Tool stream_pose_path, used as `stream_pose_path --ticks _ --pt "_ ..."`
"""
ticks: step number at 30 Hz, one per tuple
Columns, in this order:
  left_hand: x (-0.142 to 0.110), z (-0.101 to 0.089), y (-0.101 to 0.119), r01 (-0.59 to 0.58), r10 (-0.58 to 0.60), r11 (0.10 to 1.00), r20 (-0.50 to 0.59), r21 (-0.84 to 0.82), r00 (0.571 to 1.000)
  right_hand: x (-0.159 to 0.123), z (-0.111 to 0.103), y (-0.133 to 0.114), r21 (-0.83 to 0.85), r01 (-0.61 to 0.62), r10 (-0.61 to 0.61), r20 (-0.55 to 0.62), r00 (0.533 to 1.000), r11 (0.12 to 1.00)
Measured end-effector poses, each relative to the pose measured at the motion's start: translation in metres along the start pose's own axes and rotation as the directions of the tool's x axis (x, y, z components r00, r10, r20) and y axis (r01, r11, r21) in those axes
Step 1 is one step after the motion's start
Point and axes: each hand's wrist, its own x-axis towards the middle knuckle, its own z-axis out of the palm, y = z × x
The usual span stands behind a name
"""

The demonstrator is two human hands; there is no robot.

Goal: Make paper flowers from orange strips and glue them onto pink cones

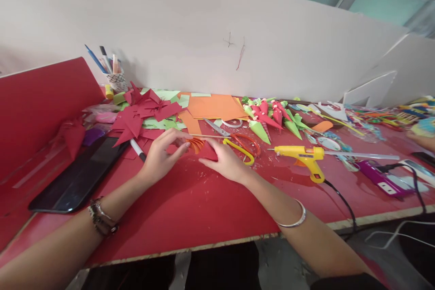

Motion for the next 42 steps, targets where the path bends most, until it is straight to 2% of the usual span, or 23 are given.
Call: stream_pose_path --ticks 6,15,19,24,34,42 --pt "0.002 0.001 -0.001 -0.006 0.0 0.997 -0.084 -0.078 0.996 0.002 -0.002 -0.003 0.207 -0.057 0.057 0.006 0.998 0.977" --pt "0.002 -0.001 0.0 -0.029 0.021 0.998 -0.141 -0.053 0.99 0.005 -0.003 0.002 0.408 -0.132 0.101 0.098 0.99 0.903" --pt "0.003 -0.002 -0.001 -0.068 0.066 0.998 -0.122 -0.014 0.99 0.004 -0.002 0.007 0.392 -0.167 0.144 0.088 0.986 0.905" --pt "0.004 -0.003 -0.002 -0.101 0.103 0.995 -0.107 0.025 0.989 0.004 -0.005 0.004 0.358 -0.12 0.12 0.022 0.993 0.926" --pt "0.005 -0.005 -0.004 -0.157 0.159 0.987 -0.087 0.029 0.984 0.004 -0.009 0.001 0.331 -0.137 0.135 0.029 0.99 0.934" --pt "0.006 -0.008 -0.003 -0.169 0.171 0.985 -0.061 0.039 0.983 0.004 -0.008 0.003 0.359 -0.108 0.098 0.047 0.994 0.927"
